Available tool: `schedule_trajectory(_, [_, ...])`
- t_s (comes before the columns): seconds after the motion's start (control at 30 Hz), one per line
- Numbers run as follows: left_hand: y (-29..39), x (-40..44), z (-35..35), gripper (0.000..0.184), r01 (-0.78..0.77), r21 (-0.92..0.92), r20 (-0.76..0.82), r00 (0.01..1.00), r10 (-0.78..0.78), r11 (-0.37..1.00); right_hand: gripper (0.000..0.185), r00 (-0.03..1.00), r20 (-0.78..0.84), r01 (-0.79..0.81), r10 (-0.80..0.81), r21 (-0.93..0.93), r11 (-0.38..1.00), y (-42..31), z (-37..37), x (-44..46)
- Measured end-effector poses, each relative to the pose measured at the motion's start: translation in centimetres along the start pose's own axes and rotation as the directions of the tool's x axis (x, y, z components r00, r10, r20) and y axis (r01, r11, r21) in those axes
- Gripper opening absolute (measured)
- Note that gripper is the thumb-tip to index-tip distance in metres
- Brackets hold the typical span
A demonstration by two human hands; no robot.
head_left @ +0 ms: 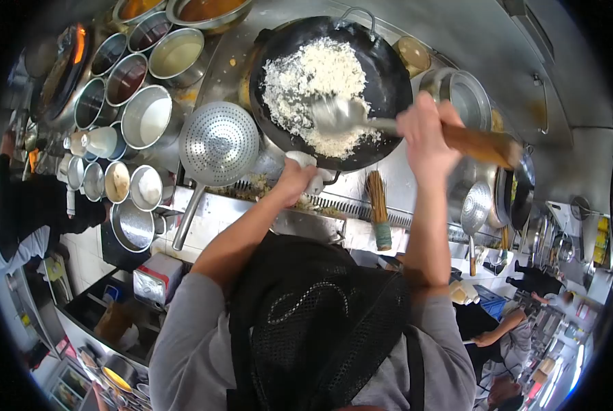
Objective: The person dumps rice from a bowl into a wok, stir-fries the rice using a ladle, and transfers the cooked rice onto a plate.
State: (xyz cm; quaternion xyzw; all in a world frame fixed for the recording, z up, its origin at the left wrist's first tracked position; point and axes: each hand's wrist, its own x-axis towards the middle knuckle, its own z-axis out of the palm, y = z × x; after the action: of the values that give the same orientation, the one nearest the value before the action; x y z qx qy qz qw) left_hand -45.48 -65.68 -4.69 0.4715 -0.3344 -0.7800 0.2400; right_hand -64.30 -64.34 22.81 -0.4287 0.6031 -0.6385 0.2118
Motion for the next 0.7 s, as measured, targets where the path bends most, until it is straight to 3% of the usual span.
schedule_trajectory(0.07, [-1.2,0.8,-0.8,0.045,-0.063,-0.018,0.028,0.998,0.063,0.998,0.034,0.992,0.052,0.115,-0.119,0.084,0.99,-2.6,-1.4,-3.9])
schedule_trajectory(0.17, [-1.5,1.5,-1.0,0.049,0.002,0.004,0.088,0.996,-0.002,1.0,0.041,0.931,-0.306,0.225,-0.199,0.052,0.973,6.6,1.3,-5.1])
schedule_trajectory(0.2, [1.4,-0.8,0.2,0.046,0.05,-0.076,0.042,0.998,-0.047,0.996,0.039,0.971,-0.2,0.185,-0.131,0.28,0.942,6.0,1.8,-3.1])
schedule_trajectory(0.23, [2.3,-1.4,0.7,0.046,0.046,-0.071,0.047,0.998,-0.043,0.996,0.039,0.982,-0.164,0.137,-0.097,0.254,0.957,5.6,0.8,-0.7])
schedule_trajectory(0.3, [3.0,-2.0,0.9,0.047,0.062,-0.074,-0.006,0.998,-0.063,0.995,0.039,0.996,-0.091,0.02,0.017,0.385,0.923,0.6,-1.5,1.2])
schedule_trajectory(0.37, [2.8,-1.6,0.3,0.049,0.065,-0.054,0.044,0.997,-0.063,0.996,0.036,0.988,-0.136,0.106,-0.066,0.314,0.943,-3.1,-4.9,0.1])
schedule_trajectory(0.4, [2.4,-1.2,0.1,0.052,0.069,-0.041,0.09,0.994,-0.065,0.997,0.033,0.957,-0.185,0.267,-0.223,0.265,0.927,-2.7,-5.7,0.2])
schedule_trajectory(0.43, [1.3,-0.5,-0.3,0.052,0.071,-0.046,0.089,0.994,-0.067,0.996,0.033,0.958,-0.181,0.264,-0.222,0.263,0.928,-1.2,-4.6,0.2])
schedule_trajectory(0.5, [-0.1,1.4,-0.8,0.058,0.095,0.093,0.026,0.995,-0.097,0.991,0.031,0.863,-0.503,0.169,-0.052,0.19,0.967,3.0,-0.8,1.5])
schedule_trajectory(0.53, [0.2,1.2,-0.9,0.058,0.085,0.101,0.036,0.995,-0.089,0.991,0.032,0.942,-0.33,0.193,-0.068,0.361,0.913,4.4,-0.4,2.2])
schedule_trajectory(0.57, [0.6,1.0,-1.0,0.057,0.041,0.064,0.062,0.997,-0.045,0.997,0.032,0.977,-0.205,0.124,-0.052,0.358,0.925,4.1,-0.5,3.1])
schedule_trajectory(0.63, [0.8,0.1,-0.9,0.056,-0.004,0.032,0.096,0.995,0.001,0.999,0.034,0.963,-0.252,0.145,-0.09,0.205,0.968,2.2,-1.2,4.8])
schedule_trajectory(0.7, [1.3,0.1,-0.8,0.056,0.011,0.047,0.053,0.998,-0.013,0.999,0.037,0.926,-0.366,0.179,-0.094,0.207,0.962,-2.1,-3.9,5.8])
